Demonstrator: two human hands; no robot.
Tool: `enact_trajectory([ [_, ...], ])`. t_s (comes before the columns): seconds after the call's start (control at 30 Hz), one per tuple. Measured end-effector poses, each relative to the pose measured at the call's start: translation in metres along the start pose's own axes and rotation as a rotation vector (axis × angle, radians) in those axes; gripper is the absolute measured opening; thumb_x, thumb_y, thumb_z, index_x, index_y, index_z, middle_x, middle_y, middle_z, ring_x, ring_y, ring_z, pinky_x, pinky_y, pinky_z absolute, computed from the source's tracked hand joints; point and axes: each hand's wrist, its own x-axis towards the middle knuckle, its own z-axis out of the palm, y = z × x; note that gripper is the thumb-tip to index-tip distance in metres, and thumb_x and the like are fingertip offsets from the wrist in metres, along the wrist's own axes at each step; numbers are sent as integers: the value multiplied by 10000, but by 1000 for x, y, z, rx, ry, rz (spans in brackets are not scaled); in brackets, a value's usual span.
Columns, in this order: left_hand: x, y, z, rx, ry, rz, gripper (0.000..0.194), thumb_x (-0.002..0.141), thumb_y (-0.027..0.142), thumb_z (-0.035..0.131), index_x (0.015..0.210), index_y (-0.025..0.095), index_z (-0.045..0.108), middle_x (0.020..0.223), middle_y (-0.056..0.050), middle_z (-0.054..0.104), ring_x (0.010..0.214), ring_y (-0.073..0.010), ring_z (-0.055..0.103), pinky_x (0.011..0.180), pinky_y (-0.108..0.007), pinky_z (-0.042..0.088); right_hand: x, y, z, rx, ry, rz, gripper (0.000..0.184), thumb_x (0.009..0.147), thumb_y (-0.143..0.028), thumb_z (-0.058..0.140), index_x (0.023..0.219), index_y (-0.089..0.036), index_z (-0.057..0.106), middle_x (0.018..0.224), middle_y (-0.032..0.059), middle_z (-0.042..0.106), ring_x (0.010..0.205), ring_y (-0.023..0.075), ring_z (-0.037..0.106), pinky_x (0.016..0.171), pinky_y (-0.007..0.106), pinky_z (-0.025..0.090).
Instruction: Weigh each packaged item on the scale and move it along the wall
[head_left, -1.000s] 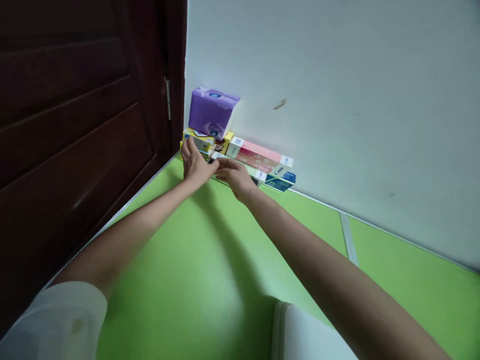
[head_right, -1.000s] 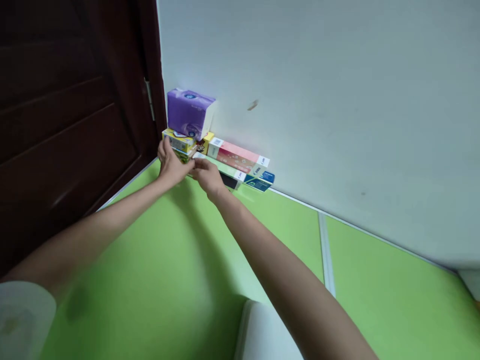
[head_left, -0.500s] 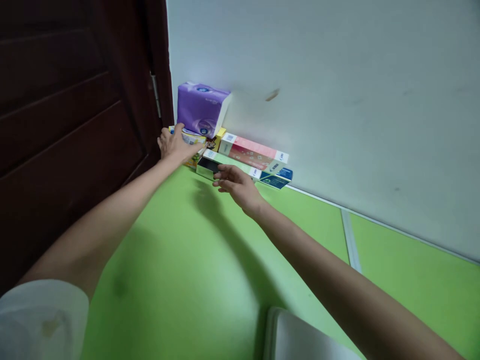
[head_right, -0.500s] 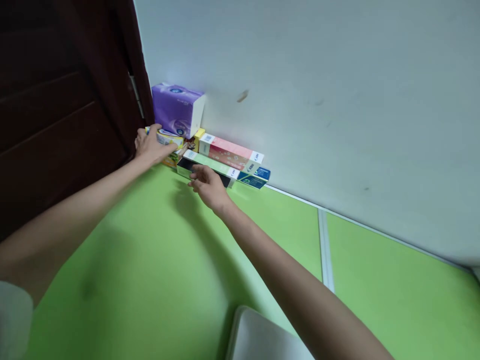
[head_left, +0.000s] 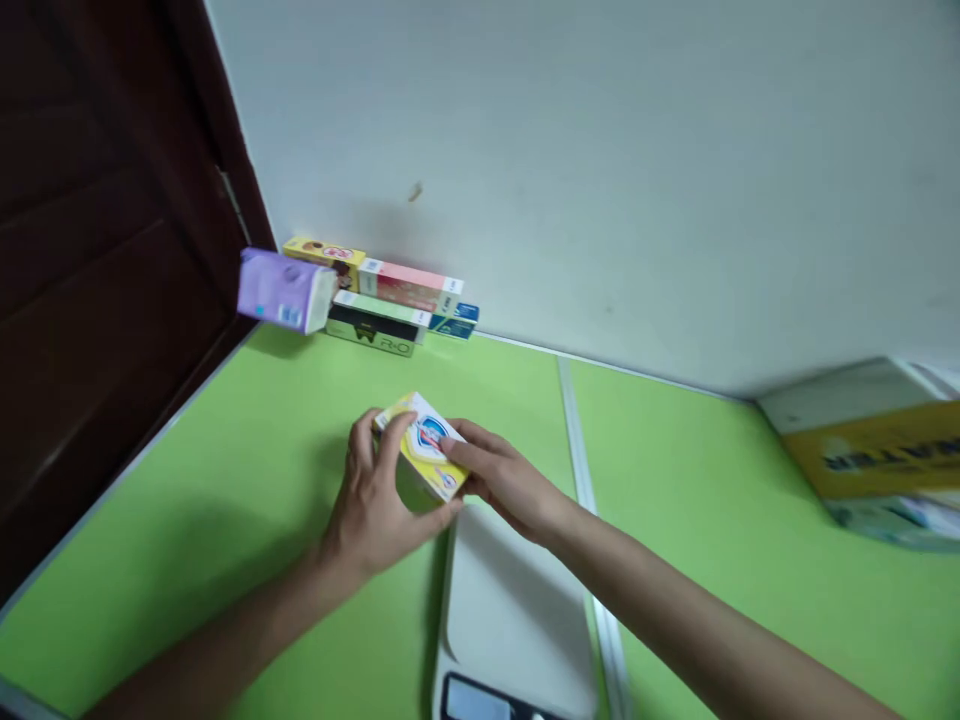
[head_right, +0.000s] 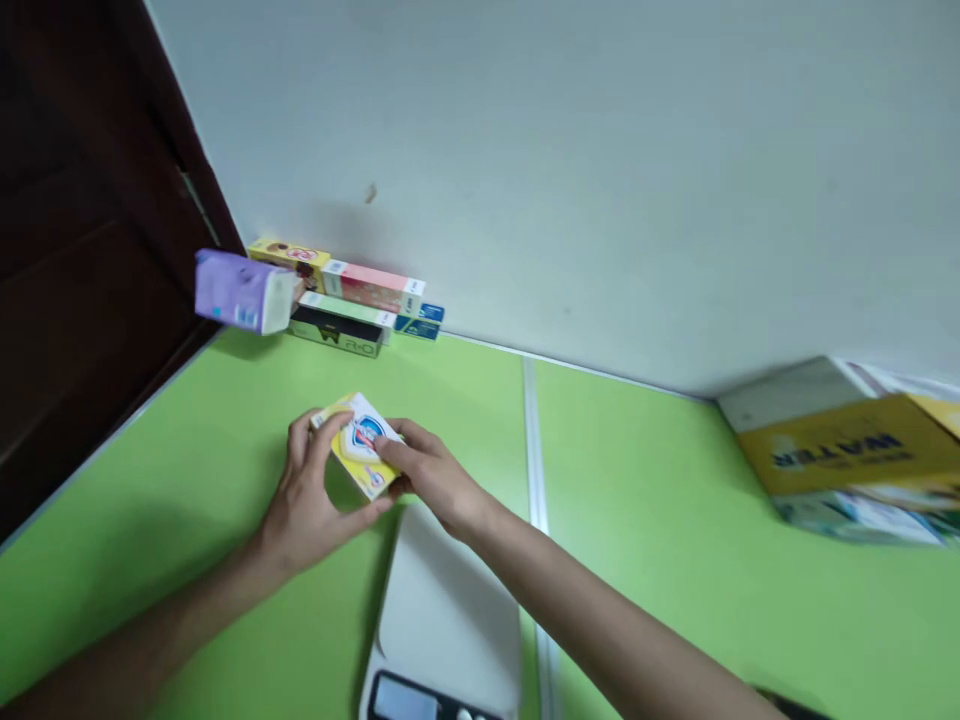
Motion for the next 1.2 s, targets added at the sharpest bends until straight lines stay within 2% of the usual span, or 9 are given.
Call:
enact_trajectory([
  [0.23,-72,24,14,27,-424,80,899,721,238,678,1438,328,144,1451,-88,296,1311,-310,369,1049,-483,411,-115,45,-59,-221,-6,-11,372,807,-465,623,1060,-194,593,1009,55,665,887,192,641,752,325,525],
  [0.33,-85,23,21,63,-466,188,885,747,176,627,1449,297,102,1486,-85,281,1385,-301,250,1119,-511,306,-134,67,-61,-285,-30,-63,357,853,-448,566,1114,-205,577,1069,72,638,915,201,641,761,353,548],
  [0.43,-92,25,29,89,-459,239,791,786,148,567,1437,274,136,1477,-92,311,1400,-284,224,1129,-511,284,-139,79,-57,-512,140,-267,324,884,-408,517,1124,-203,590,1161,105,564,1025,225,589,822,383,540],
  [0.57,-89,32,26,129,-444,257,752,808,204,569,1430,263,150,1467,-110,329,1396,-288,239,1119,-524,298,-152,84,-61,-688,356,-402,339,905,-376,472,1213,-244,527,1298,115,468,1132,254,519,749,375,567],
  [0.63,-84,32,19,149,-473,237,766,810,235,573,1440,260,138,1487,-118,300,1398,-297,233,1113,-536,302,-162,87,-66,-750,330,-409,361,900,-363,488,1245,-259,500,1317,108,470,1176,262,493,823,420,553],
  [0.77,-71,27,9,214,-600,141,792,783,355,615,1443,253,190,1514,-137,248,1388,-348,245,1061,-587,349,-170,99,-70,-860,285,-450,571,825,-271,607,1352,-261,387,1387,107,438,1307,277,375,1077,541,348],
  [0.87,-64,19,7,250,-644,128,748,747,407,642,1393,225,313,1489,-154,282,1374,-367,262,1031,-591,380,-162,104,-64,-859,269,-464,740,745,-168,665,1396,-238,321,1422,116,404,1346,268,312,1111,525,300],
  [1.0,-57,17,8,249,-612,212,569,716,451,656,1215,222,507,1333,-139,472,1270,-368,416,955,-565,464,-157,96,-61,-862,221,-480,721,700,-125,679,1356,-152,382,1312,142,488,1259,247,393,1081,447,351],
  [1.2,-48,62,24,42,-655,155,592,685,450,686,1227,291,508,1267,-72,539,1016,-269,615,813,-388,561,-197,77,-98,-817,223,-564,632,693,-173,708,1268,-162,447,1215,114,529,1145,221,453,981,383,427],
])
